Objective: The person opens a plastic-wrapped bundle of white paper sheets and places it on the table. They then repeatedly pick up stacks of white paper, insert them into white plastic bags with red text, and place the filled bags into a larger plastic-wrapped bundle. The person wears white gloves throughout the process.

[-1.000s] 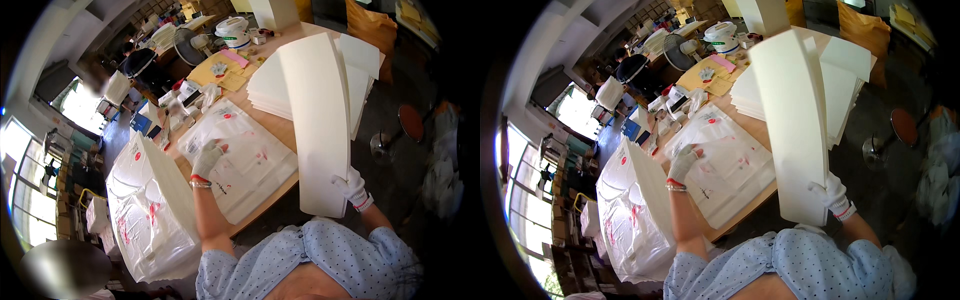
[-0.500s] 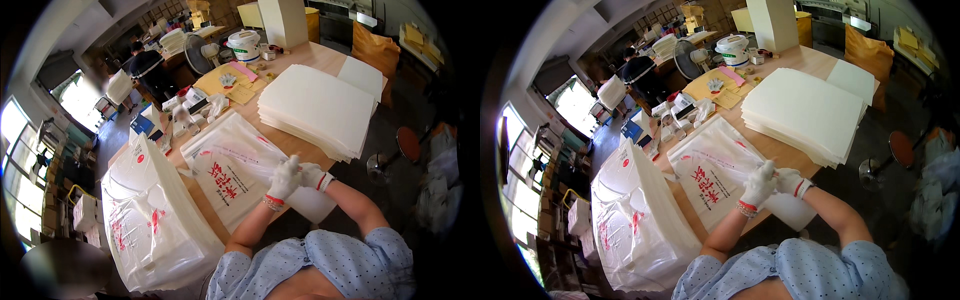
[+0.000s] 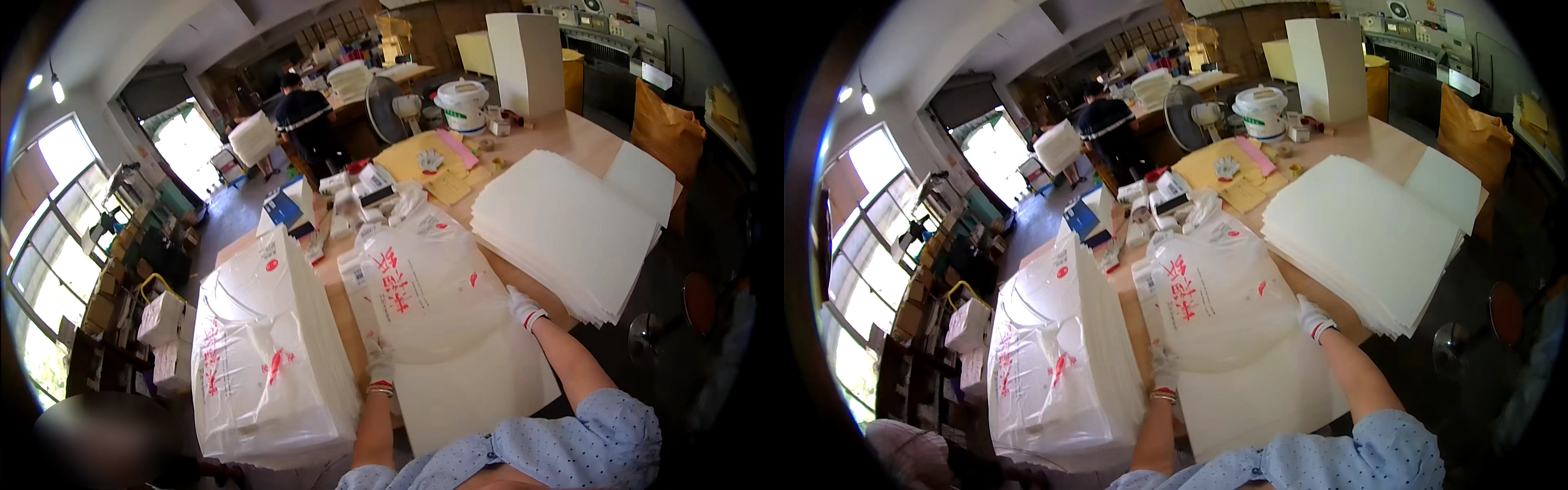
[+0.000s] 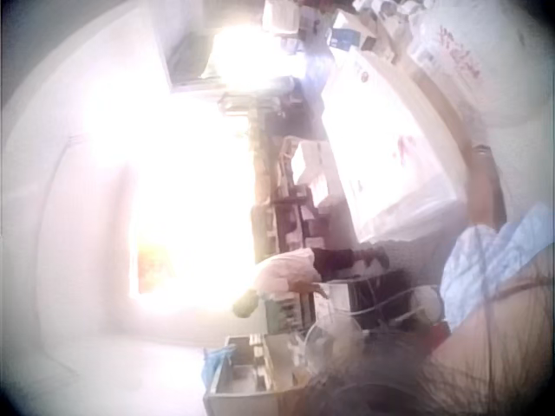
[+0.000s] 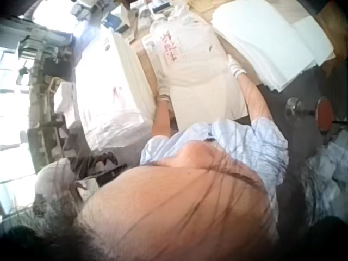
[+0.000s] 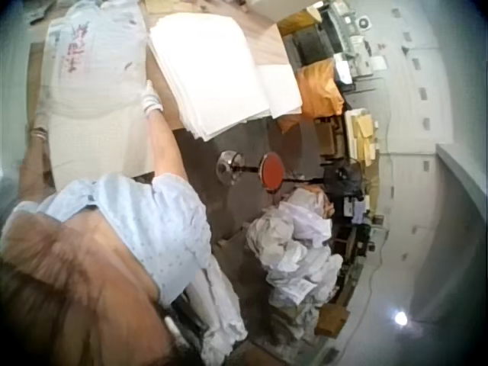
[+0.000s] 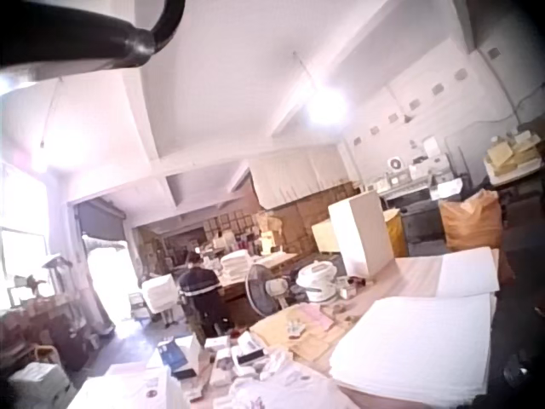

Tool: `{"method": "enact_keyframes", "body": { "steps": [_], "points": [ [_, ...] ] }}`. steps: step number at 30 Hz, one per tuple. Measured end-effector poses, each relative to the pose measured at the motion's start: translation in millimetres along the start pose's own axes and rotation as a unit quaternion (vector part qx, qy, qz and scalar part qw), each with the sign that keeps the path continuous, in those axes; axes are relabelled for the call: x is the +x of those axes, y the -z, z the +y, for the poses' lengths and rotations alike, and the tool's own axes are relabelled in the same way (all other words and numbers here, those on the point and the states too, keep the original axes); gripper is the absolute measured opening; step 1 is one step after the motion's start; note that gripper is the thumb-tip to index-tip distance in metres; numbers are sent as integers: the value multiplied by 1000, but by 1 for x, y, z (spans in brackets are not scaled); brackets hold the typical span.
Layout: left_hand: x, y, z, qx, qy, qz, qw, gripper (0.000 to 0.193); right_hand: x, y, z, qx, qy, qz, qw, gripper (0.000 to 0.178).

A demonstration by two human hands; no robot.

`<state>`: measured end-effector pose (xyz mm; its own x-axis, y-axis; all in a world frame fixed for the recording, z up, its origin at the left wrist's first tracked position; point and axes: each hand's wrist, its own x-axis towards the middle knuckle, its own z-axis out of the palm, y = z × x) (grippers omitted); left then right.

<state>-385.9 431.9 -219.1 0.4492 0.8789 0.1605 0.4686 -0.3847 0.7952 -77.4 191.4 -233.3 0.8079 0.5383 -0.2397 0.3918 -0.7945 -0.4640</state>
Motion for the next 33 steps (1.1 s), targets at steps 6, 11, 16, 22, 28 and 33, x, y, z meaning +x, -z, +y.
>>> {"method": "enact_keyframes", "body": {
  "steps": [6, 11, 16, 22, 28, 33],
  "points": [
    [-91, 29, -12, -23, 101, -21, 994, 29, -68, -18, 45, 48, 68, -90, 992, 68],
    [-185, 61, -7, 66, 145, -117, 980, 20, -133, 6, 66, 30, 93, -141, 985, 71],
    [-296, 104, 35, 127, -129, -186, 966, 15, -275, 53, 100, 82, 174, -107, 975, 70],
    [-300, 59, 3, 56, 73, -141, 986, 9, -233, 1, 84, 8, 208, 90, 974, 23],
    [-258, 77, 38, -45, 47, -12, 998, 7, -222, 4, 135, 433, -54, -92, 895, 50],
    [-148, 123, 156, -143, -311, -7, 939, 11, -207, -54, 71, 674, 15, -213, 708, 49]
  ]
}}
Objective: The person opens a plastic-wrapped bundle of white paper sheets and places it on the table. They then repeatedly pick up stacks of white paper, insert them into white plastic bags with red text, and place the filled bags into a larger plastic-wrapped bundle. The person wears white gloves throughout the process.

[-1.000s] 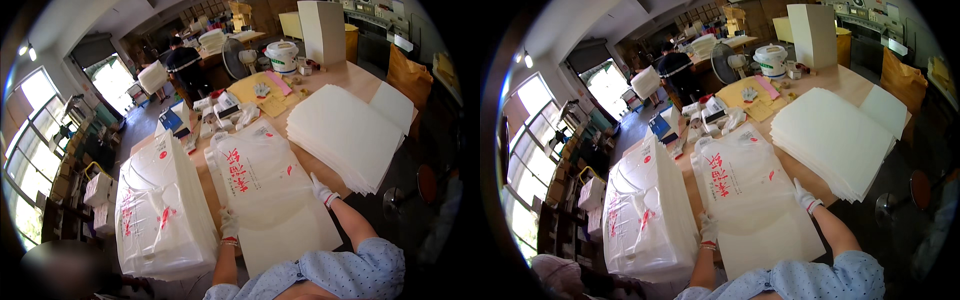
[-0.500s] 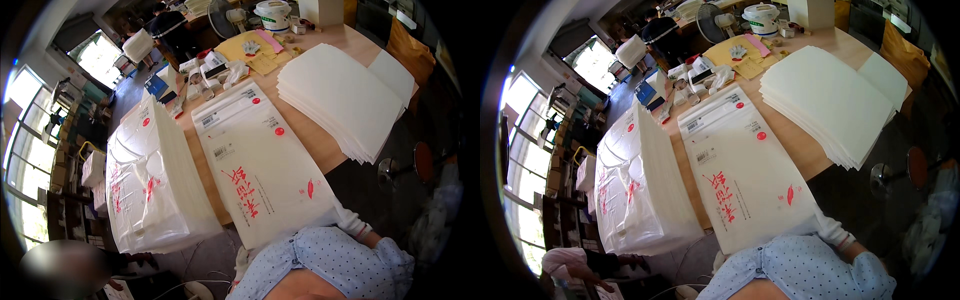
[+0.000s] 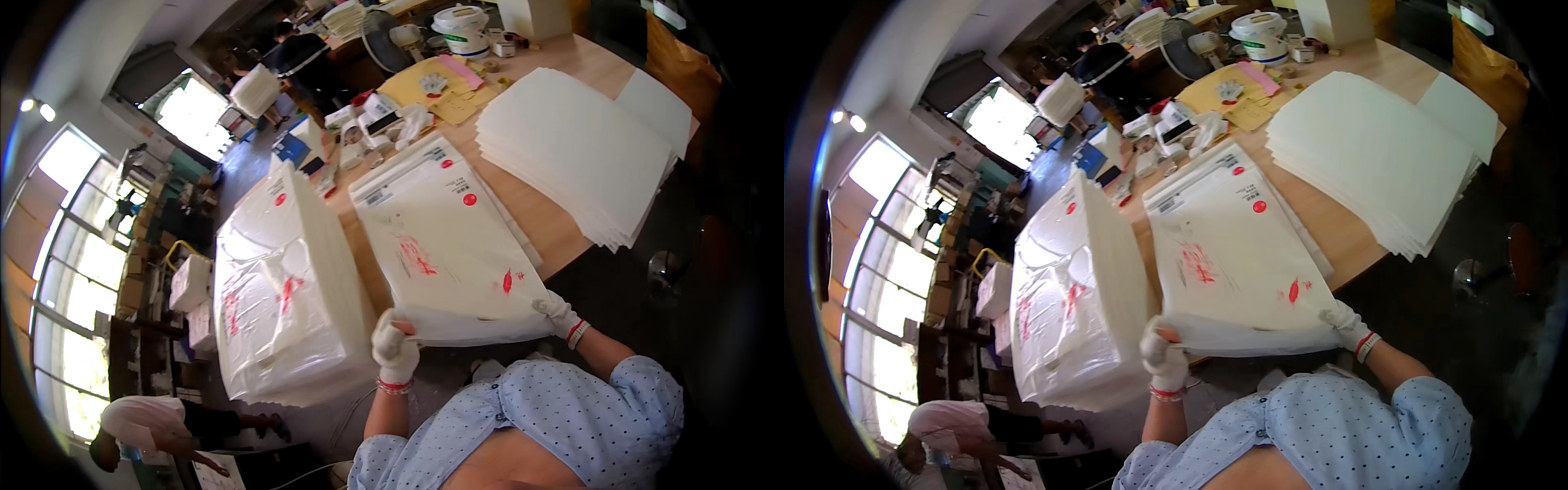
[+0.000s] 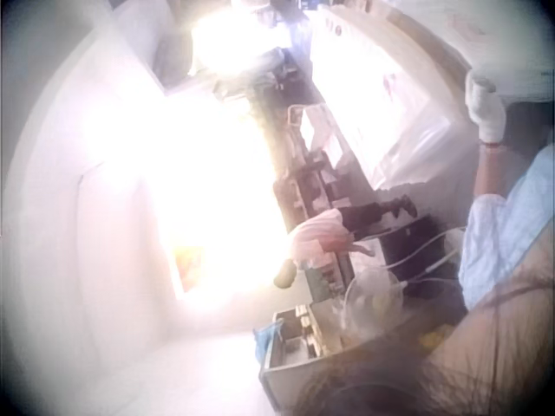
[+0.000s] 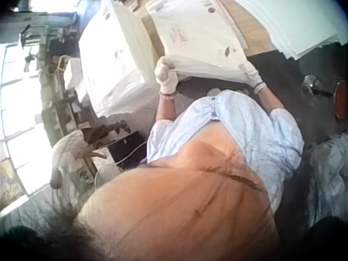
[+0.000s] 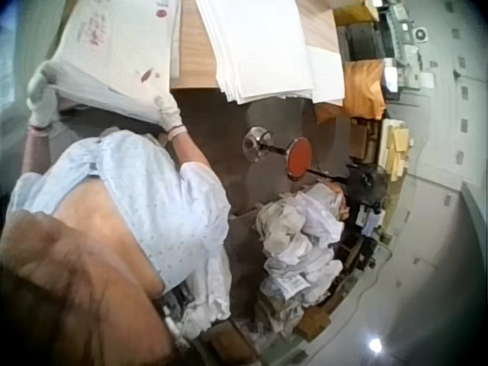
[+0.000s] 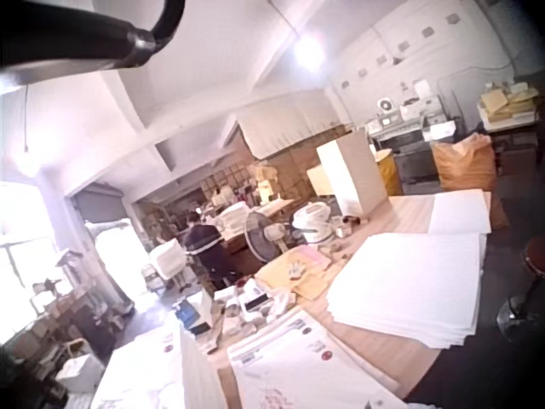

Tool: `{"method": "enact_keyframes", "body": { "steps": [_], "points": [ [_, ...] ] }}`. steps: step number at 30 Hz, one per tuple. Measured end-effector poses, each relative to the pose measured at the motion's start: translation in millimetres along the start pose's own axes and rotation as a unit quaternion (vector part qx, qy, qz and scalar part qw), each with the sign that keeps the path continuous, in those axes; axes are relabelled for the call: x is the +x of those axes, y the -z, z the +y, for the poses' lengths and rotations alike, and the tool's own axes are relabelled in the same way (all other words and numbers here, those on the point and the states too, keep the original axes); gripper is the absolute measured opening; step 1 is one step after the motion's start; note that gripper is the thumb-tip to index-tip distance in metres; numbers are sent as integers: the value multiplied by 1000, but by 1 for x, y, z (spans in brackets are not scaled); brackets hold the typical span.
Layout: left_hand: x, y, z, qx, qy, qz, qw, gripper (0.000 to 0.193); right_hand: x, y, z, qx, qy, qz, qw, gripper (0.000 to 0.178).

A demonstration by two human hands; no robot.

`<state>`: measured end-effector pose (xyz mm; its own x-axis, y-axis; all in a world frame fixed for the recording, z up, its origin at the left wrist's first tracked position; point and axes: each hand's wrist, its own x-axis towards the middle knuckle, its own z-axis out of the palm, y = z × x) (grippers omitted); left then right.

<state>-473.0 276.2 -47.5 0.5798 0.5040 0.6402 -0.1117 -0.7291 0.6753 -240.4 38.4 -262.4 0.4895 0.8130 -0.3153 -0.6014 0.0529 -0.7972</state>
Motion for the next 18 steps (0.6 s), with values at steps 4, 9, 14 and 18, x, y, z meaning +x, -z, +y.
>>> {"method": "enact_keyframes", "body": {
  "steps": [4, 9, 14, 18],
  "points": [
    [-5, 80, 9, 166, -73, 330, 926, 24, 23, -137, -57, -6, 33, -33, 999, 43],
    [34, 232, 9, 129, 4, 516, 847, 19, 71, -289, -85, -36, -5, -277, 960, 33],
    [-50, 377, -93, 47, 141, 518, 843, 21, 51, -377, -46, -171, -99, -408, 891, 33],
    [-153, 320, -160, -130, 248, 471, 836, 42, 38, -325, -18, -253, 168, -430, 850, 36]
  ]
}}
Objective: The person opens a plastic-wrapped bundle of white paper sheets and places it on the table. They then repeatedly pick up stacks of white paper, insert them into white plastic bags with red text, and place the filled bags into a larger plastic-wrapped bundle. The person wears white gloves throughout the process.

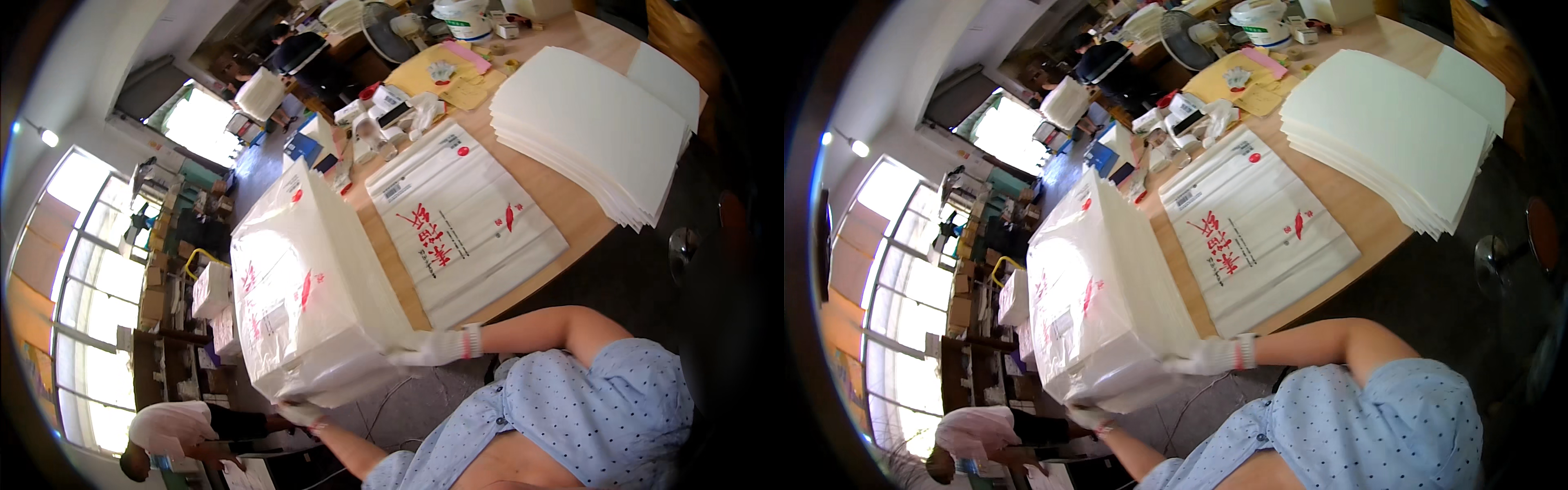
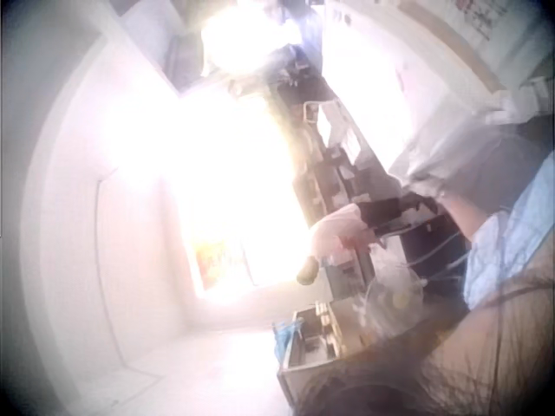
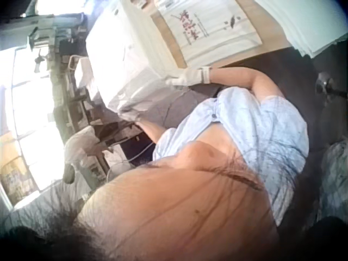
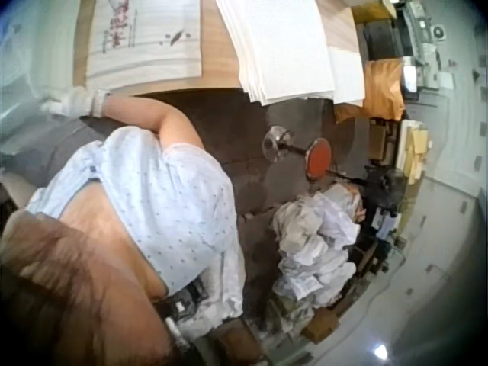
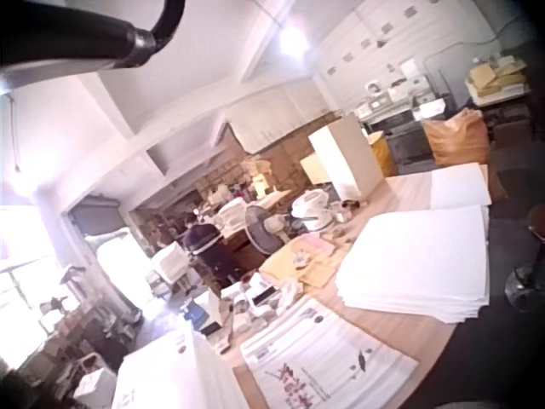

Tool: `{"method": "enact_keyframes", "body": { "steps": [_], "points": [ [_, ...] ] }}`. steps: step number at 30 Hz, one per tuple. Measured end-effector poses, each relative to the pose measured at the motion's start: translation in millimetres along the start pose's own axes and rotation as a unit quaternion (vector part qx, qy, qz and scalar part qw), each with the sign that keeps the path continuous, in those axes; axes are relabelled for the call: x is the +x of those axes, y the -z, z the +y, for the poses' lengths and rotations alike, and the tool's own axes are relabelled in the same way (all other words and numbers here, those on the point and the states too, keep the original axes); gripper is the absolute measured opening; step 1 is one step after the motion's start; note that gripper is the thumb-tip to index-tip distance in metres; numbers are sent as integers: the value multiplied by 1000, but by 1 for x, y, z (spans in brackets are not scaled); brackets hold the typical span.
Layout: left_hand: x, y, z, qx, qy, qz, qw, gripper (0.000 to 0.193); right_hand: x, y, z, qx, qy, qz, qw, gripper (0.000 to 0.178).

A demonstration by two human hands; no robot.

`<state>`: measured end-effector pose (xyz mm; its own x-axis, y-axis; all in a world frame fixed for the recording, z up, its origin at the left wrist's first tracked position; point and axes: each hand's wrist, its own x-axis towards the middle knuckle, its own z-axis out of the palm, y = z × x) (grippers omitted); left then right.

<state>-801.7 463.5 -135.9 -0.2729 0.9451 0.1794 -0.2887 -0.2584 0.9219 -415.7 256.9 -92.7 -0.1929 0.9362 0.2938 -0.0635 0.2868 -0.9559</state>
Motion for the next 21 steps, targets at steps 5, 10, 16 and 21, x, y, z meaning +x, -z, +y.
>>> {"method": "enact_keyframes", "body": {
  "steps": [5, 10, 16, 21],
  "points": [
    [-226, -89, -176, 339, 310, -336, 822, 30, -140, 65, 52, 2, -374, 21, 927, 39],
    [-307, -323, -158, 390, -193, -500, 749, 19, -246, 107, 50, 24, -461, 275, 844, 36],
    [-276, -350, -212, 491, -190, -550, 648, 26, -264, 113, 47, 63, -418, 330, 844, 35],
    [-259, -364, -192, 461, -121, -614, 629, 31, -195, 127, 92, 212, -271, 286, 894, 33]
  ]
}}
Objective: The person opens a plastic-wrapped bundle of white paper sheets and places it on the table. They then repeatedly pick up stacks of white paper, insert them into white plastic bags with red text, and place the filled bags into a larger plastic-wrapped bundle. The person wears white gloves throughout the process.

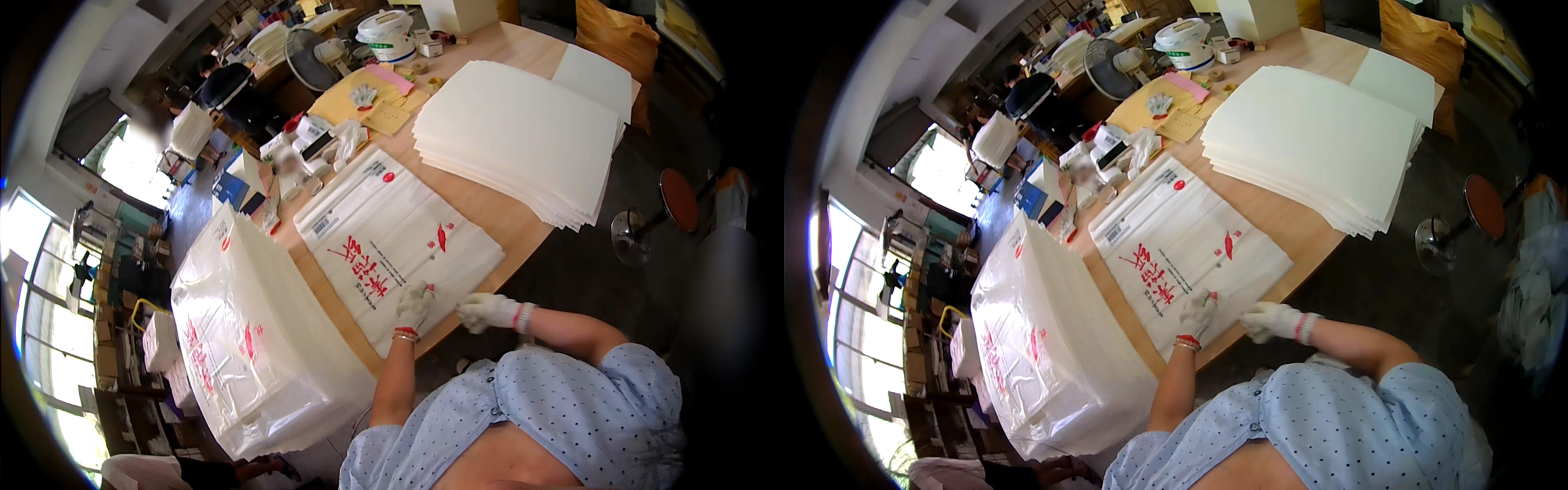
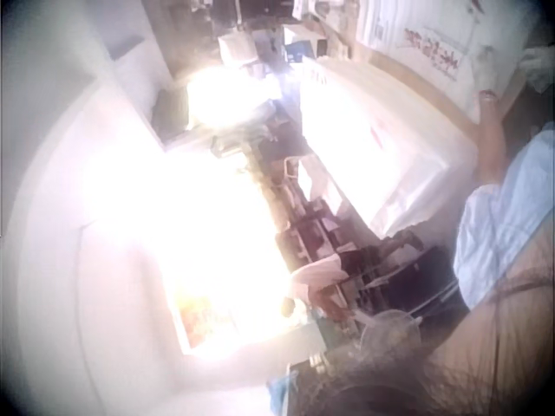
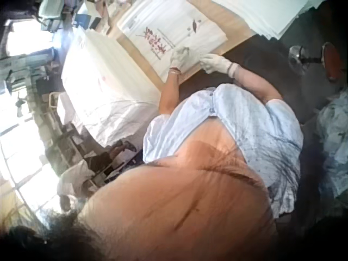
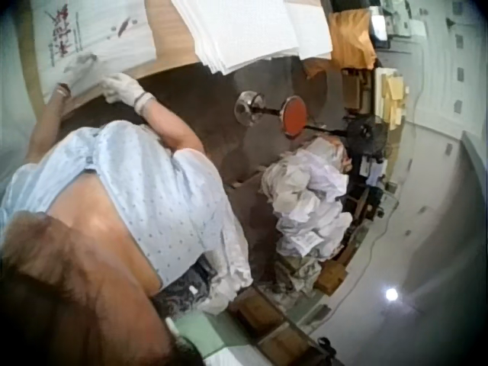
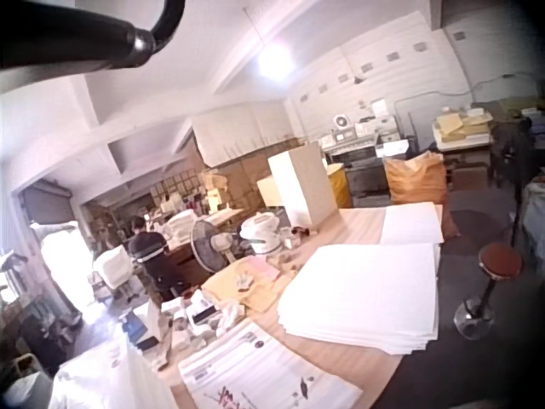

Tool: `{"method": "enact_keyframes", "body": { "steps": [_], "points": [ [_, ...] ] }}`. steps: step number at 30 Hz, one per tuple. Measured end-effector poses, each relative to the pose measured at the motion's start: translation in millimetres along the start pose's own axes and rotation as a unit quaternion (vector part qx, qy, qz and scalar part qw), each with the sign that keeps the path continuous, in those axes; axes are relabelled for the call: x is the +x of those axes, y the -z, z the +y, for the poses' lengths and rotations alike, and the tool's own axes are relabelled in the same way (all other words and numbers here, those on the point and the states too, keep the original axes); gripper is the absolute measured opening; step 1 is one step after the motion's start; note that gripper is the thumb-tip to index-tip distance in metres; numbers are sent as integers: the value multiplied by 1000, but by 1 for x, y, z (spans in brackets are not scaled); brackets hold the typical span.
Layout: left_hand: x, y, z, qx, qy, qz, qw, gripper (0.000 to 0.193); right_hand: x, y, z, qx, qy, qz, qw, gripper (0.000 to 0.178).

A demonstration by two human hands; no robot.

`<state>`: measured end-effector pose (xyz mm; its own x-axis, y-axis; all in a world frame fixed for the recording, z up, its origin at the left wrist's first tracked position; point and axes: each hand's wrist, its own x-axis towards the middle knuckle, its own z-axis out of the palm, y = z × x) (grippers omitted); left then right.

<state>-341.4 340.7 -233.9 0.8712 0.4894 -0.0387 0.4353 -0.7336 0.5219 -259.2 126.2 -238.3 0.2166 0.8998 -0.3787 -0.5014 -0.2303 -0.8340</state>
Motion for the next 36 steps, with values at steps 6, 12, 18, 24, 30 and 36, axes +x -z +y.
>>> {"method": "enact_keyframes", "body": {
  "steps": [6, 12, 18, 24, 30, 36],
  "points": [
    [48, 26, -40, -274, 37, 98, 956, 29, 85, -11, -48, -392, 98, 247, 881, 33],
    [94, 56, -21, -558, 149, 72, 814, 27, 47, -38, -99, -651, 440, 314, 533, 25],
    [70, 165, 77, -531, 25, 96, 842, 40, 92, -44, -122, -474, 291, 197, 807, 32],
    [70, 174, 92, -35, -102, 221, 969, 47, 17, 17, -93, -467, 320, 180, 804, 31],
    [16, 163, 102, -261, -129, 369, 883, 43, -192, 157, -177, -724, 169, 388, 544, 86],
    [-17, 98, 187, -356, -209, 81, 907, 28, -196, 265, -188, -617, 195, 361, 672, 49]
  ]
}}
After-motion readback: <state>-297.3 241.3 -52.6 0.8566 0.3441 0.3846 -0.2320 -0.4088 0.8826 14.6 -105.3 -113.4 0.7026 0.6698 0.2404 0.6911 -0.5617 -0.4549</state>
